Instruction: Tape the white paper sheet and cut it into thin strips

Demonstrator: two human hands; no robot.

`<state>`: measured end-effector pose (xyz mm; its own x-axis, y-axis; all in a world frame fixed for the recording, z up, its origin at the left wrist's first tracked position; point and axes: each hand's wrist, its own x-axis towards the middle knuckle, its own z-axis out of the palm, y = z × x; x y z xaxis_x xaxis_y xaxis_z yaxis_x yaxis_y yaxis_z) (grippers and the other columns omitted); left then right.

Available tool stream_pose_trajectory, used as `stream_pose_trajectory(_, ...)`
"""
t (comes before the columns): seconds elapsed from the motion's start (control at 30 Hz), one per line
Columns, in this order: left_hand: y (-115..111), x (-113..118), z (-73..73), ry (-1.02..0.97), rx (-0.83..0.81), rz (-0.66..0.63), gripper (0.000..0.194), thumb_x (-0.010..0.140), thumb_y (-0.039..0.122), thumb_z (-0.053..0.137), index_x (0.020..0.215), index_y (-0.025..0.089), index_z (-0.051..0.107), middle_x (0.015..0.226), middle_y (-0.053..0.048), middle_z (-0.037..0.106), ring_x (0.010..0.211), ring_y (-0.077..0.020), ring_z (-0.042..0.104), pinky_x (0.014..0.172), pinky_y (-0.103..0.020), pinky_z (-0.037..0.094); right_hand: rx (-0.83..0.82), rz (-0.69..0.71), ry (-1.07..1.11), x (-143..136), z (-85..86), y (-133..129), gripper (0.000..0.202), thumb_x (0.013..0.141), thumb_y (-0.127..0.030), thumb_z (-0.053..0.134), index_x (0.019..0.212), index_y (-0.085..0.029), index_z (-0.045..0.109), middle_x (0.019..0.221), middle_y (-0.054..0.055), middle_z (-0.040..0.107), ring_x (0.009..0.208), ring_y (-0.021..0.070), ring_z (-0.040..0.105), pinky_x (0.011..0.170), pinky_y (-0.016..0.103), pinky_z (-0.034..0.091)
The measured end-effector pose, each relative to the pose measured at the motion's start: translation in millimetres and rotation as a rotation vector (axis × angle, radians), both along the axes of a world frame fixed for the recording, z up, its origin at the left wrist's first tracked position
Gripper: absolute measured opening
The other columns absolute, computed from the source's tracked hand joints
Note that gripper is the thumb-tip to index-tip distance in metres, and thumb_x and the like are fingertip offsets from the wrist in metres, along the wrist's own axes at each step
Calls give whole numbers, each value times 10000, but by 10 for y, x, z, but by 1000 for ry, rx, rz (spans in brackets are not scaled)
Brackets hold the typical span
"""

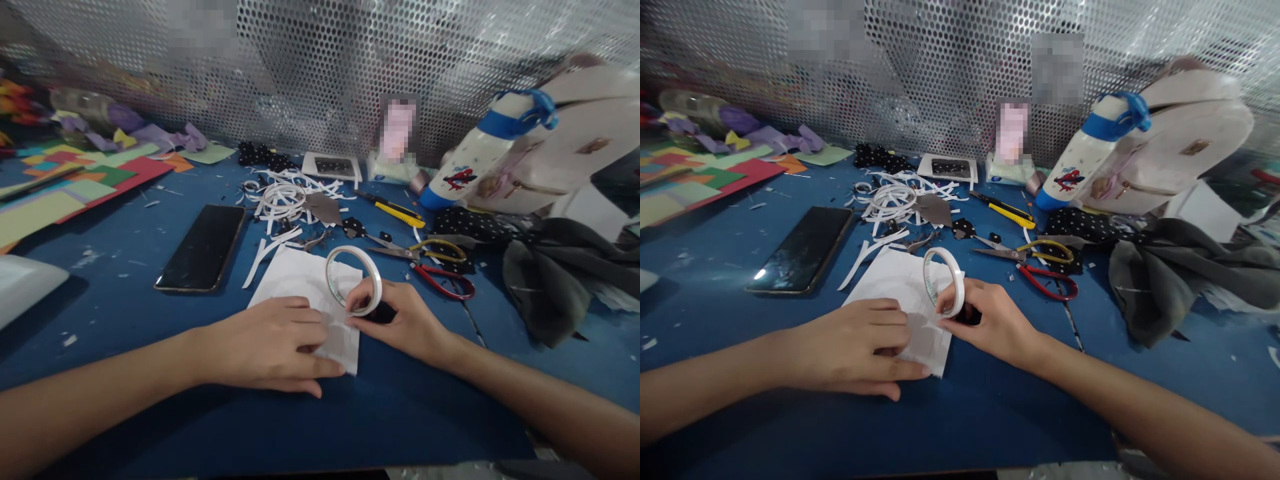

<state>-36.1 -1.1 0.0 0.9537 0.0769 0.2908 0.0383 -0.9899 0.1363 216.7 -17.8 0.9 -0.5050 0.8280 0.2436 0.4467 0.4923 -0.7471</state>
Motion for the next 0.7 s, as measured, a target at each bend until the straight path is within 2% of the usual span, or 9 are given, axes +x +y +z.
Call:
stream_pose_trajectory(0.23,-8,8,-2,5,-3,8,276,1006,435,506,1201,285,630,833,-6,626,732,-175,545,795,-345,425,12,7,-15,3,-10,6,113,840,-194,716,921,-215,639,874,19,676,720,159,637,664,273,512)
stream_pose_trajectory(0.43,-24,15,-3,8,2,67,329,1029,442,439,1214,239,620,939,-38,667,817,-186,593,852,-350,419,62,32,-81,-6,7,3,93,860,-189,684,941,-215,647,894,33,672,773,173,633,683,273,499)
stream_pose_trajectory(0.57,-11,17,16,18,-51,41,310,1013,428,486,1245,259,604,945,-23,667,806,-179,608,856,-353,413,115,45,-126,-13,2,4,102,868,-136,642,948,-200,654,853,33,645,733,161,595,637,256,470)
stream_pose_trajectory(0.7,2,19,39,57,-50,19,314,1010,419,493,1263,261,593,943,-28,661,783,-179,595,813,-350,408,142,34,-110,-18,-13,6,130,867,-113,639,963,-199,658,870,37,651,757,164,611,665,259,485)
